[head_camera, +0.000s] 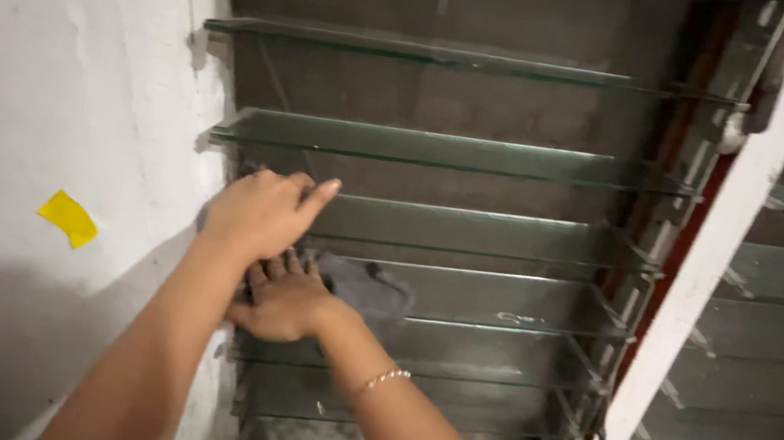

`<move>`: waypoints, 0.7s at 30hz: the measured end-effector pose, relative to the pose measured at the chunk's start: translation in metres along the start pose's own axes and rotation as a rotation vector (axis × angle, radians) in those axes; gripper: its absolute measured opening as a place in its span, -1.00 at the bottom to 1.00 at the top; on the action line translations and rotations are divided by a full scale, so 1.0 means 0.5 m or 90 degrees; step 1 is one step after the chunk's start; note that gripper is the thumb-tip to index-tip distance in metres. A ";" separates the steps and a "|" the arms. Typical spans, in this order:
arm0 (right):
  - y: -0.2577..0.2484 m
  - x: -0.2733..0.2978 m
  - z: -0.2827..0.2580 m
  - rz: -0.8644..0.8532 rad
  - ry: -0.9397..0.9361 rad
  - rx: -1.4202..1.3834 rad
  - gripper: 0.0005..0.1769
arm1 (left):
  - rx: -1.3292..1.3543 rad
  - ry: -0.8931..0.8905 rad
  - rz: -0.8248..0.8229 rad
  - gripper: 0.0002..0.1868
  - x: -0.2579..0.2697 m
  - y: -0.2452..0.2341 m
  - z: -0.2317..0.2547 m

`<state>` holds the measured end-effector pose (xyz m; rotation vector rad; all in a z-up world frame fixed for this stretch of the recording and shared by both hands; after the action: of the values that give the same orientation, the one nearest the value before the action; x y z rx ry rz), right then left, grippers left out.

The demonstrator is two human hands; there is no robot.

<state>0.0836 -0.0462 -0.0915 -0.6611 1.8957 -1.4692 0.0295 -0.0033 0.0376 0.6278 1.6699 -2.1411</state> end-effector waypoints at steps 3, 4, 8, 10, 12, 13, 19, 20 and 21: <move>-0.003 0.021 0.117 -0.044 -0.038 -0.129 -0.24 | -0.010 -0.007 -0.010 -0.32 0.001 -0.005 0.007; -0.021 0.058 0.172 -0.002 -0.095 -0.045 -0.37 | -0.020 -0.012 -0.011 -0.33 0.002 -0.004 0.005; -0.125 0.308 0.400 0.132 0.067 0.065 -0.38 | 0.008 0.013 0.033 -0.39 0.003 0.005 -0.001; -0.149 0.448 0.494 -0.002 0.400 0.153 -0.32 | 0.034 0.269 0.298 -0.61 0.043 -0.014 0.025; -0.182 0.529 0.518 0.071 0.336 0.162 -0.30 | 0.031 0.458 0.465 -0.78 0.108 0.001 0.042; -0.173 0.538 0.530 0.075 0.366 0.177 -0.31 | 0.016 0.519 0.497 -0.86 0.146 0.022 0.050; -0.147 0.488 0.434 -0.056 0.250 0.409 -0.32 | 0.033 0.415 0.160 -0.63 0.159 0.136 0.032; -0.125 0.462 0.391 -0.198 0.234 0.558 -0.30 | 0.033 0.305 0.145 -0.59 0.127 0.141 0.008; -0.123 0.425 0.332 -0.158 0.188 0.518 -0.35 | 0.034 0.195 0.131 -0.54 0.101 0.150 -0.017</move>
<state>0.0660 -0.3222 -0.0985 -0.2967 1.2344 -2.3864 0.0281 -0.0135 -0.0527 1.1402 1.6149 -2.0261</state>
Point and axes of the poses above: each hand's wrist, its own x-axis away from the middle knuckle, its own y-axis out of the palm, z = x × y, the point moved 5 cm from there along -x, towards the middle knuckle, and after that the axes turned 3 degrees about -x, right-handed, at the moved point
